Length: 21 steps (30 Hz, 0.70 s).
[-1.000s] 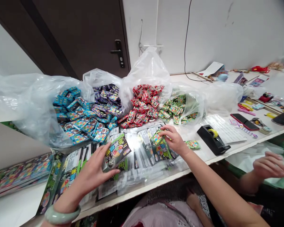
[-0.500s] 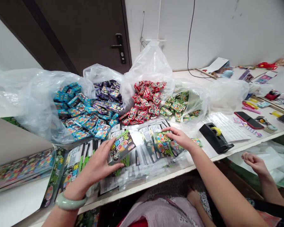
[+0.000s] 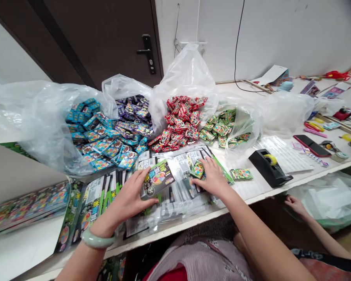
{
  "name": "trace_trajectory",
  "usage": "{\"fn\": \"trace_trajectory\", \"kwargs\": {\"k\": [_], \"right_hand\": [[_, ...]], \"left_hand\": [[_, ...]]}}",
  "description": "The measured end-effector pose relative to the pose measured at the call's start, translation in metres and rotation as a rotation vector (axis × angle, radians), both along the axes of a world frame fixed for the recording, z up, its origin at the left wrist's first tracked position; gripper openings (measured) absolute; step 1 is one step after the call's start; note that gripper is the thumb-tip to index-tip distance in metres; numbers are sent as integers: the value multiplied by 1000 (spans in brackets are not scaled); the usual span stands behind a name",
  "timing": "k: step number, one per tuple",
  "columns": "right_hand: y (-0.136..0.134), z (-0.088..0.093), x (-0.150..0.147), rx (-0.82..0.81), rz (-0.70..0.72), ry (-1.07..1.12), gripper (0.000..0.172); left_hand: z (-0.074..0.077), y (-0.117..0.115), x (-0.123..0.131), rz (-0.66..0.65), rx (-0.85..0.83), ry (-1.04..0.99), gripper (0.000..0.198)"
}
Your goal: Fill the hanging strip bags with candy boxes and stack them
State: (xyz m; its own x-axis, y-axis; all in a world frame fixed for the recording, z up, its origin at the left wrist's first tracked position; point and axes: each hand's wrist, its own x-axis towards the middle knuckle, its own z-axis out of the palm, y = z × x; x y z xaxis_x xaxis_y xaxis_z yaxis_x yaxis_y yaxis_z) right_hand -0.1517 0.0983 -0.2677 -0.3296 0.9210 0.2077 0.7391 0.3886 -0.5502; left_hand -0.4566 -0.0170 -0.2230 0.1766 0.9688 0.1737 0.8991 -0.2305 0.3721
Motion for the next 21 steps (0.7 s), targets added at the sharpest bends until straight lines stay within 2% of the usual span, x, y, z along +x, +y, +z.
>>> {"fn": "trace_trajectory", "kwargs": {"k": [3,6,8,11,13,16,21], "right_hand": [[1,5,-3,-4,25,-3,63],[0,26,3,74,77,134,61],[-3,47,9,153,197,219,64],[-8,75,17,230,395,206,72],[-9,83,19,237,426,191,79],[-5,77,17,172,340,161,86],[4,38,1,-87,75,-24,79]], "left_hand": [[1,4,4,-41,-14,-11,95],[3,4,6,-59,-12,-13,97],[7,5,8,-77,-10,-9,97],[12,8,13,-109,3,-12,98],[13,10,14,-116,20,-12,98],[10,11,10,-106,30,-3,98],[-2,4,-2,-35,10,1,96]]}}
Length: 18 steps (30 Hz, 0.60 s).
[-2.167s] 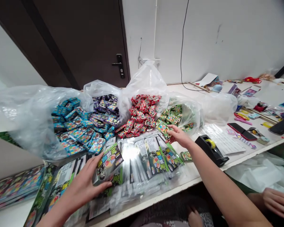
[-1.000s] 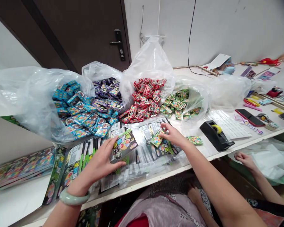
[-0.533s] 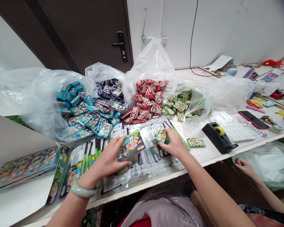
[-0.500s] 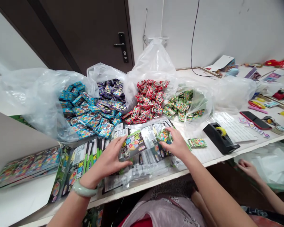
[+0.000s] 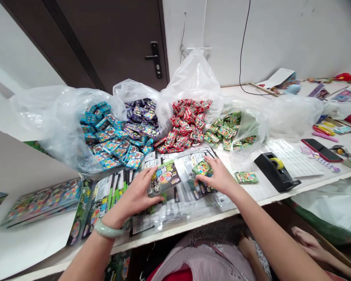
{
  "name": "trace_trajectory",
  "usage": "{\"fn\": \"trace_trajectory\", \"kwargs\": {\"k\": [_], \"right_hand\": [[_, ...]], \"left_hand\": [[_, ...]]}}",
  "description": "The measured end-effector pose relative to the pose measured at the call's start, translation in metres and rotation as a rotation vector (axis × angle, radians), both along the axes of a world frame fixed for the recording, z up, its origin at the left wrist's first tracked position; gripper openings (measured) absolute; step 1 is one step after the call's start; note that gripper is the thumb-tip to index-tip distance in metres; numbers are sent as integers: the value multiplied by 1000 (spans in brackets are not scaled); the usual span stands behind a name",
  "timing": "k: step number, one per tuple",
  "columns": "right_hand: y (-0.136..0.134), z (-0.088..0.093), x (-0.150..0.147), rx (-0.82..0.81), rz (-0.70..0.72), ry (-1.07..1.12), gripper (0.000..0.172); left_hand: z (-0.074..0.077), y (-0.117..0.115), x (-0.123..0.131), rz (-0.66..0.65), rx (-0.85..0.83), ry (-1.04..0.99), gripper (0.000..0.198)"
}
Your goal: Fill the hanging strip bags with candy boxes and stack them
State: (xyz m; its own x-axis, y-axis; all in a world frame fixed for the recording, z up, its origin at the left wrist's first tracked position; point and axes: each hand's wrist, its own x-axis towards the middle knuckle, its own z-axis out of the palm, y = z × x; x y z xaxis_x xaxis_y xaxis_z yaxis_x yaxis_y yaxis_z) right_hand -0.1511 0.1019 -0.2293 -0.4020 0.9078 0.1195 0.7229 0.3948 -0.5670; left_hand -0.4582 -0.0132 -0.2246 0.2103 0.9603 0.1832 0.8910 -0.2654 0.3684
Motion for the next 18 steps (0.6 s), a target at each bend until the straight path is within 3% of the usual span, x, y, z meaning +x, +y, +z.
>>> {"fn": "trace_trajectory", "kwargs": {"k": [4,11,15,18], "right_hand": [[3,-15,-14,-31,21,-130,73],[14,-6,-1,-44,198,-190,60],[26,-6,8,-37,383,-187,69],[22,-8,4,-48,360,-144,49]], "left_hand": [[-4,-6,-6,35,-8,0,94],[-4,-13,-15,85,-11,5,92],[-4,-10,-14,86,-3,-1,92],[-4,-8,-11,80,-6,-6,92]]}}
